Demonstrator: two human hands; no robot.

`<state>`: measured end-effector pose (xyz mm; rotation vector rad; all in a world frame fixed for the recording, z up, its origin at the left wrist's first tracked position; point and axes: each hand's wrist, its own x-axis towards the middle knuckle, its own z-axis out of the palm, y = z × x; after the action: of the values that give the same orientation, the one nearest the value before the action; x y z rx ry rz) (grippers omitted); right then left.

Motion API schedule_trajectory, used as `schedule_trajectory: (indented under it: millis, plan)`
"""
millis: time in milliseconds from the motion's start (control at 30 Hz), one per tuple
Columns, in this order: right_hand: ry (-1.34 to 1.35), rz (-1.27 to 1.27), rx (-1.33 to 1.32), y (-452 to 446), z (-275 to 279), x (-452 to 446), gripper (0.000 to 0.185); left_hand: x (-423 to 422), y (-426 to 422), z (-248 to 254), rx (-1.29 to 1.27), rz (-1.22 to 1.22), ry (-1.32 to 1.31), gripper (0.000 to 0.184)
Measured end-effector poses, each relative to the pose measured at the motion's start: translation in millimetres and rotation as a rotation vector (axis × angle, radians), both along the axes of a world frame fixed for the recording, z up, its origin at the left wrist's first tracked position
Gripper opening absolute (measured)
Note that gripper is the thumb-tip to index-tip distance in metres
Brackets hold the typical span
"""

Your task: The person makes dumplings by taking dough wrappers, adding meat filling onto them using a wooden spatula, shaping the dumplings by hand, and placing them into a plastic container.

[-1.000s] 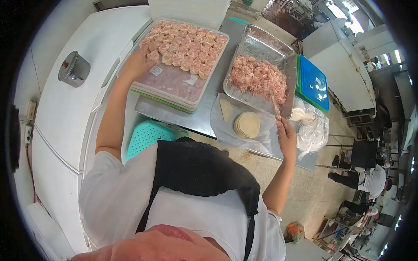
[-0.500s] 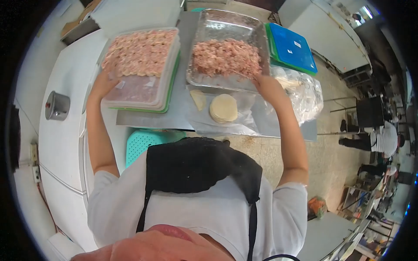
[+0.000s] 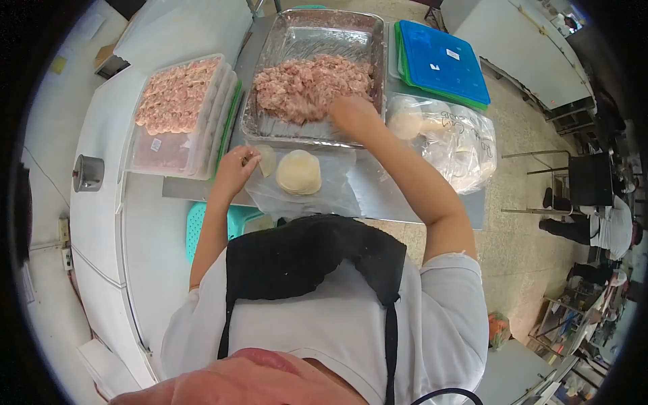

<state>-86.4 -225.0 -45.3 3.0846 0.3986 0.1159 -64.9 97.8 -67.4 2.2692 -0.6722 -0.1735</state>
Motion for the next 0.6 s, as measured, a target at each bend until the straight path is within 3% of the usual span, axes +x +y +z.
schedule_trajectory:
  millis: [167,233,267,333,400,500,567,600]
  plan:
    - [0.097,0.173,0.044,-8,30,-35,0.017,-9,-6,-65,0.096,0.082,-0.063,0.022]
    - [0.222,-0.020,0.030,-18,58,-27,0.016,-9,-3,-76,0.132,0.061,-0.297,0.020]
    - [0.225,-0.013,0.036,-25,52,-19,0.016,-10,-2,-77,0.141,0.067,-0.295,0.020]
    - [0.061,0.035,0.030,-39,33,-3,0.017,-11,-3,-69,0.042,0.187,-0.046,0.019]
    - [0.070,0.124,0.018,-27,3,-17,0.018,-9,1,-64,-0.019,0.205,-0.080,0.019]
    - [0.078,0.228,0.006,-21,18,-31,0.018,-9,4,-45,-0.167,0.262,-0.079,0.022]
    - [0.175,0.010,0.031,-28,44,-25,0.017,-7,10,-37,-0.250,0.302,-0.042,0.024]
    - [0.181,0.013,0.032,-30,40,-15,0.017,1,15,-36,-0.476,0.371,0.159,0.026]
